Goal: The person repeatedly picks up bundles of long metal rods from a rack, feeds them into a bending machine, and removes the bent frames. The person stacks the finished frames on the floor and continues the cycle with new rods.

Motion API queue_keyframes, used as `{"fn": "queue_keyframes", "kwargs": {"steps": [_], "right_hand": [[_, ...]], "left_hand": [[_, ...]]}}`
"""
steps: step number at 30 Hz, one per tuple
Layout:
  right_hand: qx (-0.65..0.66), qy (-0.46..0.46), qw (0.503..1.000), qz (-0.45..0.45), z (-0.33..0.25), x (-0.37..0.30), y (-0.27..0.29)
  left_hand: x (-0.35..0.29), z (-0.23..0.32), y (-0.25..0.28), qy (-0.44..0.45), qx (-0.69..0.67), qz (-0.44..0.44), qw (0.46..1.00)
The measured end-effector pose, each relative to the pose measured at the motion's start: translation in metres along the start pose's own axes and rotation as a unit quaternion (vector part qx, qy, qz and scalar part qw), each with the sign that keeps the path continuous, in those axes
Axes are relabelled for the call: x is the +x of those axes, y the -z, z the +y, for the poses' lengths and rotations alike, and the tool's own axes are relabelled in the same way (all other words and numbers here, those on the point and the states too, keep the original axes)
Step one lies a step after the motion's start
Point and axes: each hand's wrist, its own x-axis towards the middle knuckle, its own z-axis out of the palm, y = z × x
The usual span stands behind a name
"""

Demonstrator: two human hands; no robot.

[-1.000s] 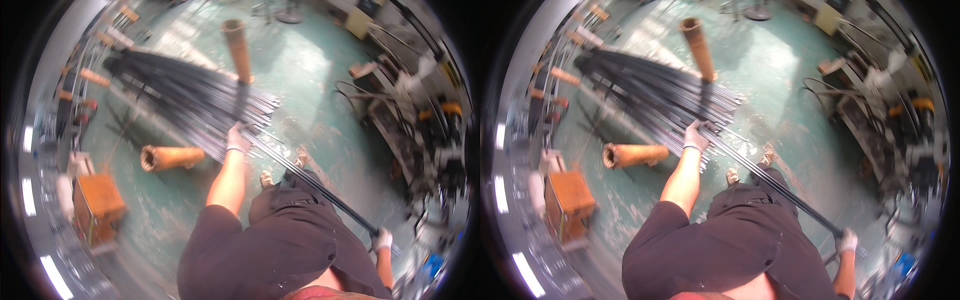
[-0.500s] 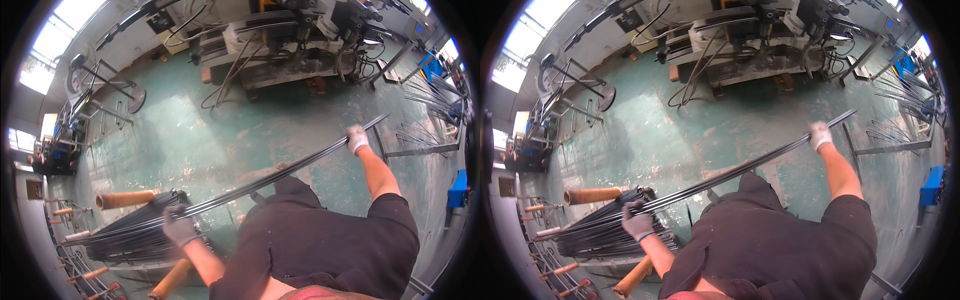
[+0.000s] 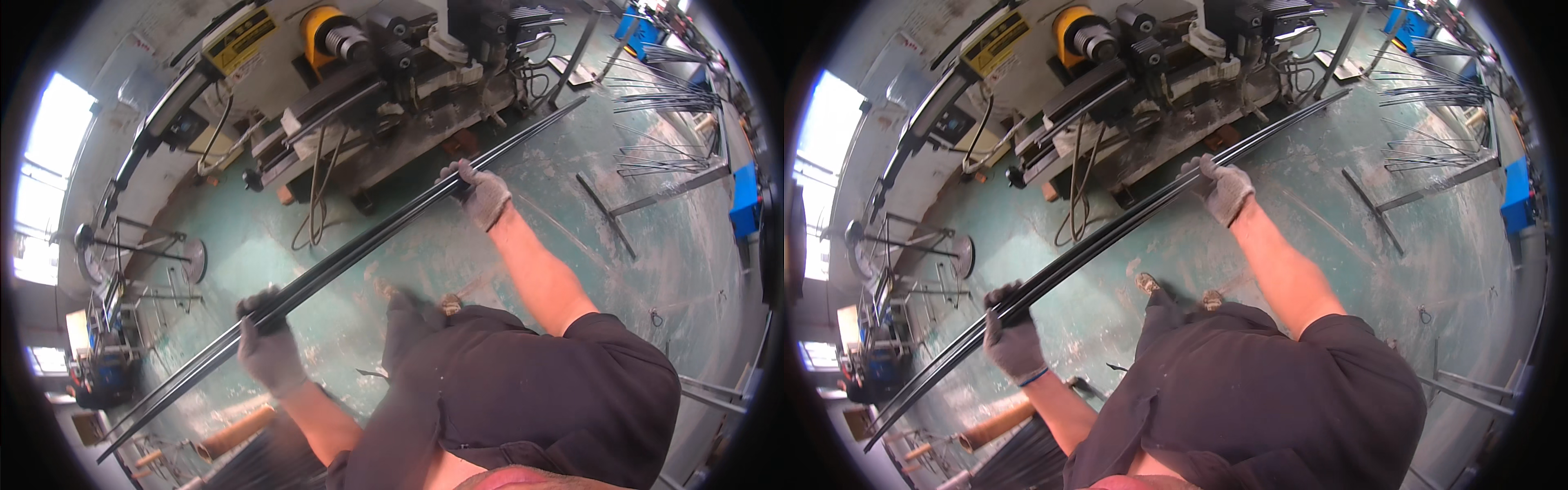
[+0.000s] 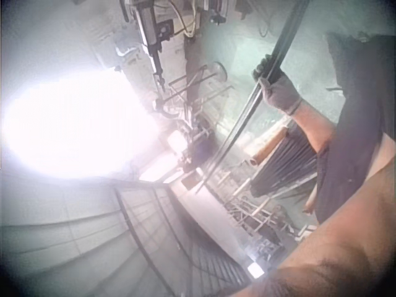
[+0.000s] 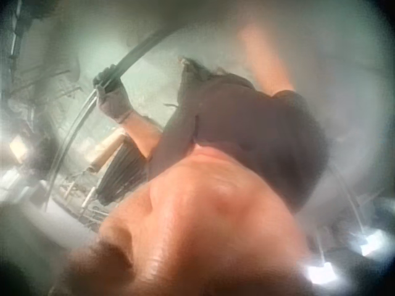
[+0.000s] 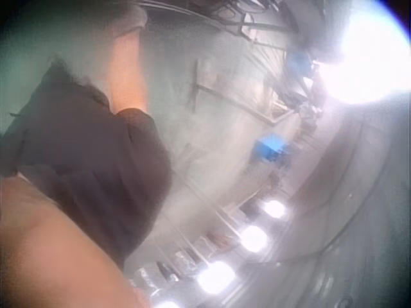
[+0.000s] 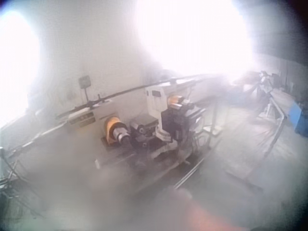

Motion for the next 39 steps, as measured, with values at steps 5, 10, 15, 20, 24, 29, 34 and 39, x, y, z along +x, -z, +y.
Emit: {"fn": "queue_keyframes", "kwargs": {"steps": [5,10,15,20,24,29,34,39], "right_hand": [[-0.075,0.093,0.993,0.012,-0.078,0.078,-0.002],[0.02,0.204,0.971,0.123,-0.123,0.156,-0.027],[-0.041,0.119,0.992,0.022,-0.071,0.144,-0.124],[-0.018,0.143,0.987,0.068,-0.084,0.19,-0.14],[-0.085,0.184,0.965,0.164,-0.114,0.227,-0.149],[-0.094,0.181,0.964,0.172,-0.147,0.309,-0.112],[-0.128,0.163,0.961,0.182,-0.175,0.352,-0.114],[-0.121,0.106,0.963,0.218,-0.181,0.336,-0.169]], "left_hand": [[0.07,0.075,0.075,-0.075,-0.037,0.003,0.996],[0.144,0.062,0.13,-0.066,-0.03,0.084,0.994],[0.219,-0.003,0.116,0.034,0.01,0.162,0.986],[0.267,-0.039,0.124,0.035,0.077,0.124,0.989],[0.294,-0.024,0.157,0.035,0.001,0.008,0.999],[0.319,0.003,0.188,0.006,0.032,0.114,0.993],[0.346,-0.021,0.152,0.029,0.043,0.2,0.979],[0.361,-0.058,0.134,-0.003,0.241,0.159,0.957]]}}
